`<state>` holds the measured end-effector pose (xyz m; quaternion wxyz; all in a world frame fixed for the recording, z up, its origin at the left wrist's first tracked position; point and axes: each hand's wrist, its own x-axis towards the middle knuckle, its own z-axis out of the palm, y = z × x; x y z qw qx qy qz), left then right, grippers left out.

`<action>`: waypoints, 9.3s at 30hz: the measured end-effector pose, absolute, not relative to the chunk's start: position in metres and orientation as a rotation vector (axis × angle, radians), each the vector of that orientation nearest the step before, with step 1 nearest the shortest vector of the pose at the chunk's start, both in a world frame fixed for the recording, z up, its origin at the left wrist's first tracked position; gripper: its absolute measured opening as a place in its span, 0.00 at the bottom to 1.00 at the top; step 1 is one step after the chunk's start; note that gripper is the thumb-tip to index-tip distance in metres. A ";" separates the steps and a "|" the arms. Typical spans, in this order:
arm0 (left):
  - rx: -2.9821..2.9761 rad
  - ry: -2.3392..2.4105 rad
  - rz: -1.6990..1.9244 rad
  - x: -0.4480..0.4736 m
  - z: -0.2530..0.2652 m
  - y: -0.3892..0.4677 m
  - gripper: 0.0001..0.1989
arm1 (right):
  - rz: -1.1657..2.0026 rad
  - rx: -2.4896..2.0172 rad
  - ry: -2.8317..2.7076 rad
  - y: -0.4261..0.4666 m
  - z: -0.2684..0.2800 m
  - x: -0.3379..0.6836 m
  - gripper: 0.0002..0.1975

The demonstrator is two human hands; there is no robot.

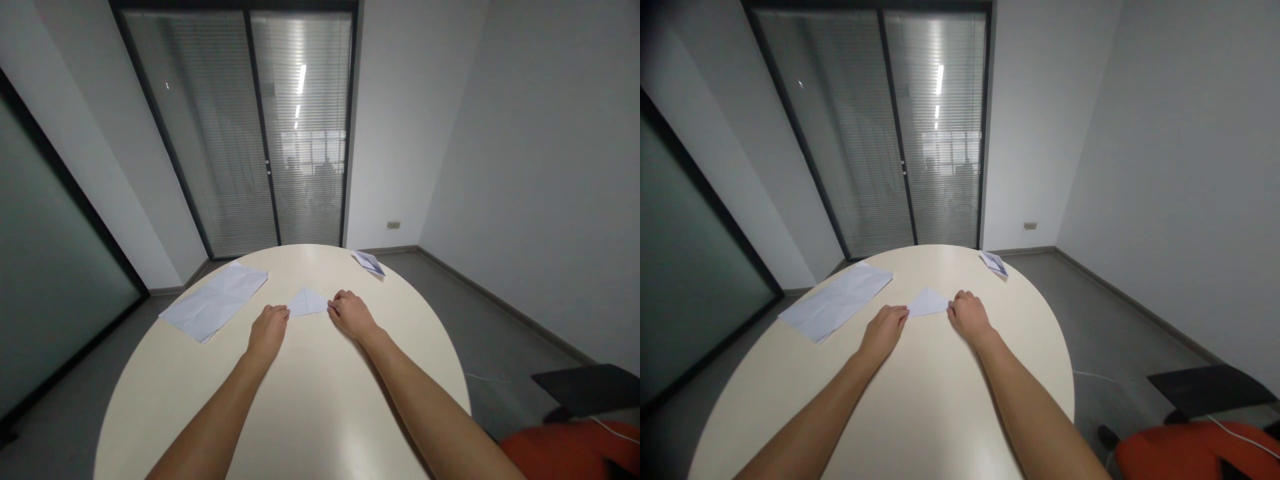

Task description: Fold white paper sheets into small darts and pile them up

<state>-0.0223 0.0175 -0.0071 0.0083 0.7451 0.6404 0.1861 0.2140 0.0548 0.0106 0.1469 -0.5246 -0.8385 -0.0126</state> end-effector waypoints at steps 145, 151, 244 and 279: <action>2.404 1.949 0.644 -0.020 -0.003 0.018 0.13 | 0.242 -1.555 -2.046 0.062 -0.002 0.212 0.14; 2.354 1.937 0.727 -0.017 -0.002 0.017 0.13 | 0.276 -1.446 -1.977 0.067 -0.004 0.214 0.13; 2.384 1.367 0.969 -0.013 -0.019 0.018 0.13 | 0.387 -1.063 -2.553 0.061 -0.014 0.211 0.29; 2.372 1.334 0.991 -0.013 -0.021 0.017 0.14 | 0.451 -1.177 -2.598 0.055 -0.003 0.212 0.37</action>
